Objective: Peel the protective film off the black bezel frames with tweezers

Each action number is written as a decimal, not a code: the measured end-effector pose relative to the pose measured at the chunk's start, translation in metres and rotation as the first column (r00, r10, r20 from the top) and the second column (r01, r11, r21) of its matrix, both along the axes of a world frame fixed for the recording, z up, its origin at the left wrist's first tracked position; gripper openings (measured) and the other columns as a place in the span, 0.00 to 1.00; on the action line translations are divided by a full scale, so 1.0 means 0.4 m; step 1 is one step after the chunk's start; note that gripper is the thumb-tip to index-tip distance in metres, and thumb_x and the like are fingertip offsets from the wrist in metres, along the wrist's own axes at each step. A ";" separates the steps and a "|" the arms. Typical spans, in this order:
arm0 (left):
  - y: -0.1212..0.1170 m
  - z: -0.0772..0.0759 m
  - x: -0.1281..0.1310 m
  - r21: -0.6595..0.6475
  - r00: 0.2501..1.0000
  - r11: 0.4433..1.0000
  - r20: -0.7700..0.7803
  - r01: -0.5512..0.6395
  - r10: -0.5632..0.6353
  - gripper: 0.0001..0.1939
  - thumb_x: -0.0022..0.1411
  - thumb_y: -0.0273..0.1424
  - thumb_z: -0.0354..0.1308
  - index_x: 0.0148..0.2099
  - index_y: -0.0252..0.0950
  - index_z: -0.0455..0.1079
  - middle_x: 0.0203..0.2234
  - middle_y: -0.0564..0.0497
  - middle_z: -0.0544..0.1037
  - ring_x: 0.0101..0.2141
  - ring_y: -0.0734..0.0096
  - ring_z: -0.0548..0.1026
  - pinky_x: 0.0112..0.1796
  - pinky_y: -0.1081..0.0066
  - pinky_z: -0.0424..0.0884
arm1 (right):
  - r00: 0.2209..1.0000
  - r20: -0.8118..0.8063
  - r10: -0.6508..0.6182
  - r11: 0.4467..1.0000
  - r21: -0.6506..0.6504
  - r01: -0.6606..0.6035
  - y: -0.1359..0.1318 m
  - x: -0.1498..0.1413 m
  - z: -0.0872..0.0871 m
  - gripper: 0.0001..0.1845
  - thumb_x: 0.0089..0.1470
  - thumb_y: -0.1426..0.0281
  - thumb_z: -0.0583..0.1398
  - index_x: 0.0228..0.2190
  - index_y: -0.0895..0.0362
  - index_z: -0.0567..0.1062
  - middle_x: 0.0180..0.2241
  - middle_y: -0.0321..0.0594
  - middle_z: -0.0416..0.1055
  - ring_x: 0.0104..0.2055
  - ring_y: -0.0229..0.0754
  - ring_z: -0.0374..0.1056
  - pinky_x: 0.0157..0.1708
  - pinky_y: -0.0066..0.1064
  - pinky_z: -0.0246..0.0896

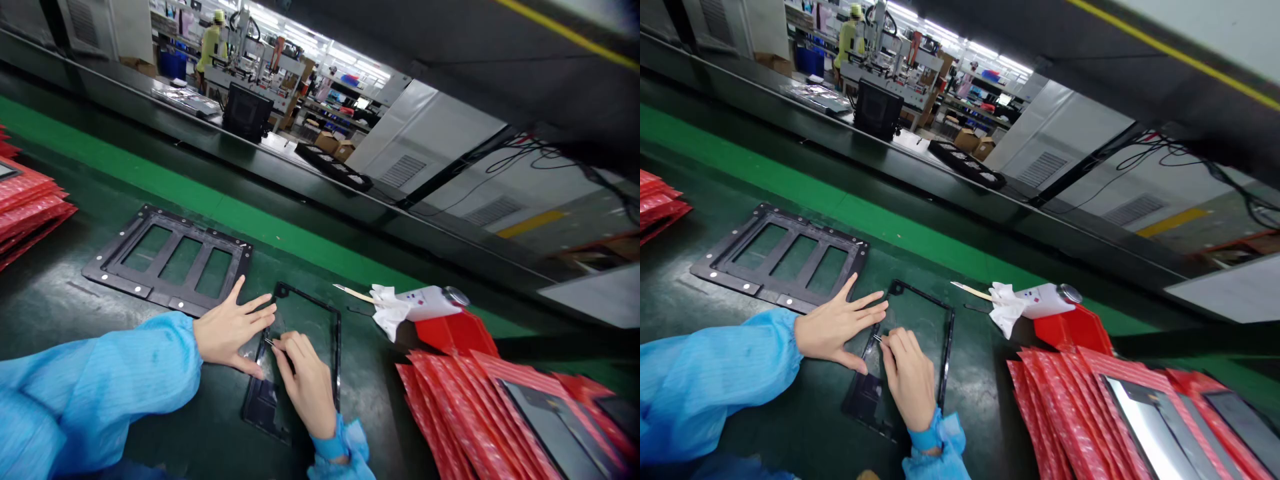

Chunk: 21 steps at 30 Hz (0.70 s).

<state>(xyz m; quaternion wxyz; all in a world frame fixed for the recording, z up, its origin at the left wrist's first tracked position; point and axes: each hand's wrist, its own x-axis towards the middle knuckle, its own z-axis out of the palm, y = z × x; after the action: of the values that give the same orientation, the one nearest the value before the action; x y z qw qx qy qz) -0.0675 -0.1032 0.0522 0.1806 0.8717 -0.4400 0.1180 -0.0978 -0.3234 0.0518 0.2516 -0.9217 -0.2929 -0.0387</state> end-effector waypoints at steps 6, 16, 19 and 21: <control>-0.001 0.001 0.000 0.004 1.000 1.000 -0.026 0.001 -0.001 0.46 0.57 0.61 0.45 0.64 0.29 0.55 0.61 0.37 0.62 0.64 0.50 0.52 0.59 0.40 0.20 | 1.000 0.011 0.005 0.999 -0.048 -0.004 0.004 -0.001 0.004 0.09 0.67 0.70 0.48 0.35 0.54 0.65 0.37 0.40 0.66 0.41 0.45 0.63 0.38 0.34 0.60; -0.001 -0.001 -0.004 -0.008 1.000 1.000 -0.005 0.006 -0.006 0.39 0.62 0.54 0.48 0.64 0.30 0.56 0.60 0.36 0.63 0.64 0.48 0.52 0.59 0.38 0.23 | 0.995 0.092 -0.025 0.995 -0.091 0.033 0.019 -0.007 -0.010 0.11 0.67 0.70 0.47 0.32 0.54 0.63 0.34 0.40 0.64 0.38 0.44 0.63 0.34 0.32 0.58; 0.000 -0.004 -0.004 -0.019 1.000 1.000 0.004 0.018 -0.018 0.39 0.62 0.54 0.48 0.64 0.30 0.55 0.60 0.36 0.63 0.64 0.47 0.53 0.58 0.37 0.24 | 0.994 0.102 -0.045 0.995 -0.083 0.054 0.020 -0.004 -0.013 0.11 0.67 0.70 0.46 0.32 0.54 0.63 0.33 0.40 0.63 0.37 0.44 0.63 0.35 0.32 0.58; 0.001 -0.006 -0.003 -0.025 1.000 1.000 0.008 0.019 -0.019 0.41 0.61 0.56 0.48 0.64 0.30 0.55 0.60 0.36 0.63 0.63 0.47 0.54 0.58 0.36 0.24 | 0.990 0.113 -0.088 0.994 -0.051 0.094 0.016 0.003 -0.014 0.11 0.67 0.70 0.47 0.32 0.54 0.63 0.33 0.40 0.64 0.37 0.44 0.64 0.35 0.32 0.58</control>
<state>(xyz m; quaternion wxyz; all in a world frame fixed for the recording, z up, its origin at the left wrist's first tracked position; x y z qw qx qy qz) -0.0687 -0.1029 0.0499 0.1911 0.8648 -0.4472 0.1251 -0.0966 -0.3168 0.0463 0.2068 -0.9373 -0.2649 -0.0927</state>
